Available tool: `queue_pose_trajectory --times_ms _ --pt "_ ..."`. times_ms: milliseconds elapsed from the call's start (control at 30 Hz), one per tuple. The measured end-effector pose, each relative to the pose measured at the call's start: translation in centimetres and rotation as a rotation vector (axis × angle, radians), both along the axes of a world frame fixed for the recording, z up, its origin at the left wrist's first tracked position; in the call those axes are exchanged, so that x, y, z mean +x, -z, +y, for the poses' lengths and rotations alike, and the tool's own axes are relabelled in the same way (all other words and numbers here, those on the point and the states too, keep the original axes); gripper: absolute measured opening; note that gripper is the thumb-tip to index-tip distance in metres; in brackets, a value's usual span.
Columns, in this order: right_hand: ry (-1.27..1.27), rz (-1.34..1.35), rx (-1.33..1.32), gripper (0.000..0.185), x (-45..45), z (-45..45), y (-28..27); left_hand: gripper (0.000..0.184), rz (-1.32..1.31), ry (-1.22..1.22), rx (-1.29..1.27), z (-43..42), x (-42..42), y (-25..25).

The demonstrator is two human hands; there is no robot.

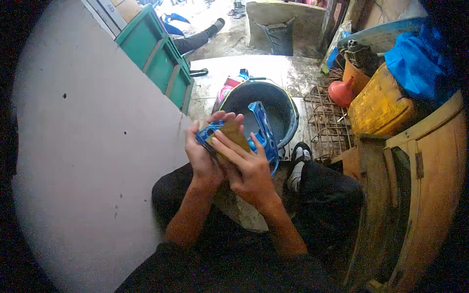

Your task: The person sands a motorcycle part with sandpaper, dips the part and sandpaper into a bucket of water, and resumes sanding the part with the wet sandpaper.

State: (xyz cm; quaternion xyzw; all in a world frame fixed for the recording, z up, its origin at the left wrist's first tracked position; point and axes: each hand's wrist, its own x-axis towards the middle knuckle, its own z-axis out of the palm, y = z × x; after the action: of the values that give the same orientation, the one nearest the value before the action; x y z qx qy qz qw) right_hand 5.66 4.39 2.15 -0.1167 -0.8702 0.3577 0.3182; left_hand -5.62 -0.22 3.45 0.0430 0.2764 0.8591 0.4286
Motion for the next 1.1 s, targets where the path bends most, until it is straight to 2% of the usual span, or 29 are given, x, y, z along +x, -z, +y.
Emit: queue_pose_trajectory --times_ms 167,233,333,367,500,633,800,1100 --pt "0.063 0.001 -0.063 0.045 2.1 -0.6 1.0 0.054 -0.052 -0.114 0.014 -0.4 -1.2 0.5" --pt "0.108 -0.004 -0.069 0.036 2.9 -0.7 1.1 0.054 -0.024 -0.120 0.013 -0.7 -1.1 0.3" --pt "0.131 0.009 -0.051 0.038 3.0 -0.6 1.4 0.055 0.029 -0.099 0.075 -0.5 -0.7 0.5" --pt "0.114 -0.012 -0.015 0.046 2.9 -0.4 1.6 0.055 0.039 -0.079 0.048 -0.4 -0.5 0.5" --pt "0.102 0.028 -0.012 0.048 1.6 -1.3 0.5 0.058 0.084 -0.026 -0.035 -0.1 0.2 0.2" --pt "0.109 0.051 -0.056 0.047 1.0 -1.9 0.9 0.059 0.121 -0.032 -0.096 -0.3 0.5 -0.5" --pt "0.141 0.069 0.018 0.045 2.0 -2.2 2.5 0.058 0.127 -0.021 -0.127 -0.3 0.6 -0.3" --pt "0.170 0.051 -0.028 0.044 1.2 -1.6 1.4 0.057 0.106 0.000 -0.147 -0.2 1.1 -0.4"
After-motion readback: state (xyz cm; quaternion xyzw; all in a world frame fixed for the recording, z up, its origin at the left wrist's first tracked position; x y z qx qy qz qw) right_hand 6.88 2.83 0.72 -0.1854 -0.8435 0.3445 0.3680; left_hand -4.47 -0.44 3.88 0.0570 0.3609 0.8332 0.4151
